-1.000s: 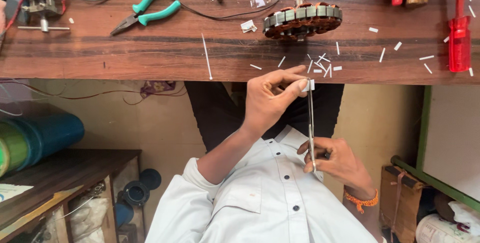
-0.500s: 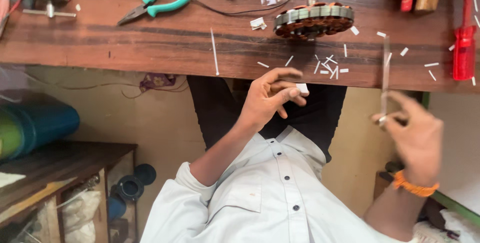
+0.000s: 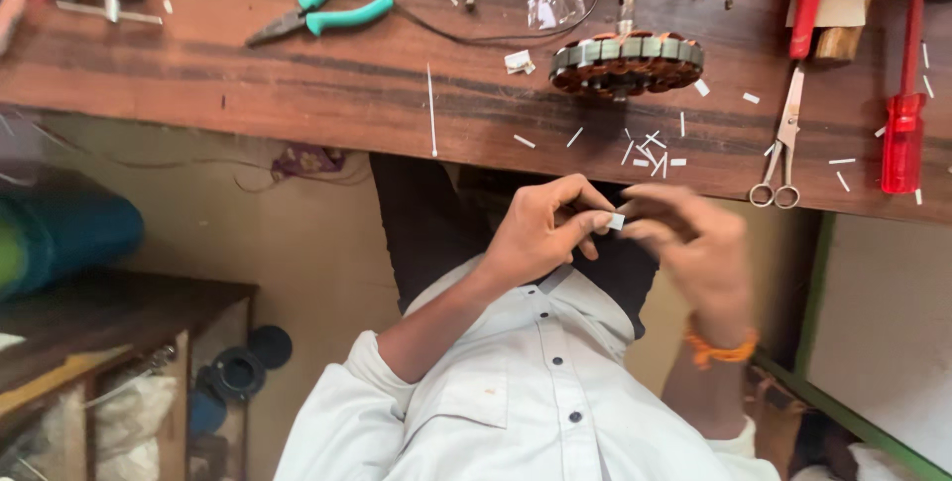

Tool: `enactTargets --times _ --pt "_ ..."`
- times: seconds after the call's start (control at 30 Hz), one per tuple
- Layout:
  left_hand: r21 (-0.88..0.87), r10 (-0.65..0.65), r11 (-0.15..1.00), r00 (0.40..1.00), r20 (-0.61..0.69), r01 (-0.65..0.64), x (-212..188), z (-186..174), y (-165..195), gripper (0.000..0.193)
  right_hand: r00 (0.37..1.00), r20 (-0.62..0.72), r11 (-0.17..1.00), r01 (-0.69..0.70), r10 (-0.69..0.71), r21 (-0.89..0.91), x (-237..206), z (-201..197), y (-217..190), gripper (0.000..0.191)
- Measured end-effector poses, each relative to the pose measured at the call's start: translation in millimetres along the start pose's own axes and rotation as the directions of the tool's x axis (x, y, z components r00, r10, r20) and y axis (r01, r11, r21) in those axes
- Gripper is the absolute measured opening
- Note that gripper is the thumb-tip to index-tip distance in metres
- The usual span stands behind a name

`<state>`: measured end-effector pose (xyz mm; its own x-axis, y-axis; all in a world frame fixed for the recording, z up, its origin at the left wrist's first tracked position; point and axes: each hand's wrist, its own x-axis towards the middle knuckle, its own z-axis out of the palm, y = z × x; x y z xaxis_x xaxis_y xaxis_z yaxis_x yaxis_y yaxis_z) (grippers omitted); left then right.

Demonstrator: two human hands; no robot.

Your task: The person cuts small white plastic pieces with scissors and inserts them into slots on a circular motor armature. The person repeats this process multiple times, placing each piece into a different slot on the armature.

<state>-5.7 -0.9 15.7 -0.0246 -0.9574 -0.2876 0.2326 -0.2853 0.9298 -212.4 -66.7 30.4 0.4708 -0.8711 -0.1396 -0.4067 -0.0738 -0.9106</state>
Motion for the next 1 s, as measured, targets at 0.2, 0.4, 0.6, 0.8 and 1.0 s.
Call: enactTargets --times 0.2,0.4,0.6,0.8,1.0 --pt "0.056 0.158 0.986 0.987 0.008 -0.158 0 -5 3 0.008 0.981 -0.189 0.989 0.069 -0.044 0.129 -7 44 -8 0.018" --pt "0.013 0.034 0.999 0.999 -0.037 -0.033 -2 4 -4 0.013 0.948 -0.17 0.963 0.259 -0.268 -0.073 -7 30 -14 0.012" --pt "-0.171 0.053 0.984 0.998 -0.022 -0.056 -4 14 -16 0.016 0.927 -0.074 0.91 0.342 -0.367 -0.235 -4 11 -36 0.015" --pt "-0.163 0.109 0.978 0.988 -0.11 -0.126 -5 16 -16 0.011 0.925 -0.122 0.925 0.336 -0.359 -0.176 3 21 -43 0.012" --pt "0.296 0.455 0.871 0.871 -0.185 -0.392 -8 24 -8 0.005 0.972 -0.221 0.993 0.098 -0.082 0.062 -1 39 -35 0.014"
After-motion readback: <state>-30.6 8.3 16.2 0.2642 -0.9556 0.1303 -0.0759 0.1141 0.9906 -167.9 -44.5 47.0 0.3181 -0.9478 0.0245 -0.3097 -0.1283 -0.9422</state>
